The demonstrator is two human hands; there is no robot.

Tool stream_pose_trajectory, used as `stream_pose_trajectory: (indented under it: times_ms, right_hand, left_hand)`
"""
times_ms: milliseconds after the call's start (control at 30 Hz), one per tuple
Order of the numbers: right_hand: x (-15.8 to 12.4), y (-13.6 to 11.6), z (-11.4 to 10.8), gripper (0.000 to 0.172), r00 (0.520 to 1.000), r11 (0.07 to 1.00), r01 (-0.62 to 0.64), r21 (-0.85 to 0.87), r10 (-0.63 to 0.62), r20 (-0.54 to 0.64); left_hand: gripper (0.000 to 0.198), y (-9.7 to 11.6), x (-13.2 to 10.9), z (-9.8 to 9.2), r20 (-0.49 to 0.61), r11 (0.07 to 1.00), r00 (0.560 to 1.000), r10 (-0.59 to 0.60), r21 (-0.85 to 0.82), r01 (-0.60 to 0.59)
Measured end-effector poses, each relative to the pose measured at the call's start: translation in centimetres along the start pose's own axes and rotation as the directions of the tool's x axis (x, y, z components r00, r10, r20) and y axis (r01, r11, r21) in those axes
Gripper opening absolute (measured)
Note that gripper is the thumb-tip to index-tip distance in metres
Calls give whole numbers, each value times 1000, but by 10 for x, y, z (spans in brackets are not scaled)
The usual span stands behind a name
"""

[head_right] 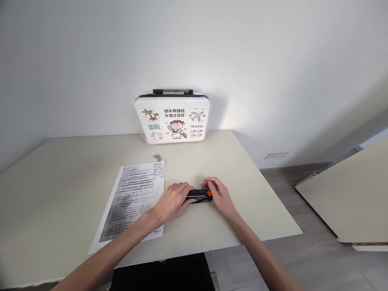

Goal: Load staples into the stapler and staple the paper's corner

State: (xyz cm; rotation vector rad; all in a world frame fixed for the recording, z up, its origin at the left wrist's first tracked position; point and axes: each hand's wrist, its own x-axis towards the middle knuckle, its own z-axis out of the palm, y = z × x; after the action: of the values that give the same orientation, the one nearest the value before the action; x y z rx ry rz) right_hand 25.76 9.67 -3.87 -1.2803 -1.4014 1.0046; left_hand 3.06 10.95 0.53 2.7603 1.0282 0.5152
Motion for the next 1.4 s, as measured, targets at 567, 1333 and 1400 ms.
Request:
stream_pose_trajectory:
  times_ms: [567,1333,1400]
  right_hand:
    - [-7,1,0,41,999,995,-10,-97,15,46]
    - [-13,-7,1,30,966,944,106,-313,-24,256]
    - [-13,-6,2,30,967,940,111,-322,-27,254]
  left_hand:
    - [17,-28,-33,3,-63,975,985,-159,-166,147]
    - [25,-160,19,-36,-144,720,716,-683,30,693]
    - [25,-166,30,-30,-141,693,693,-707,52,719]
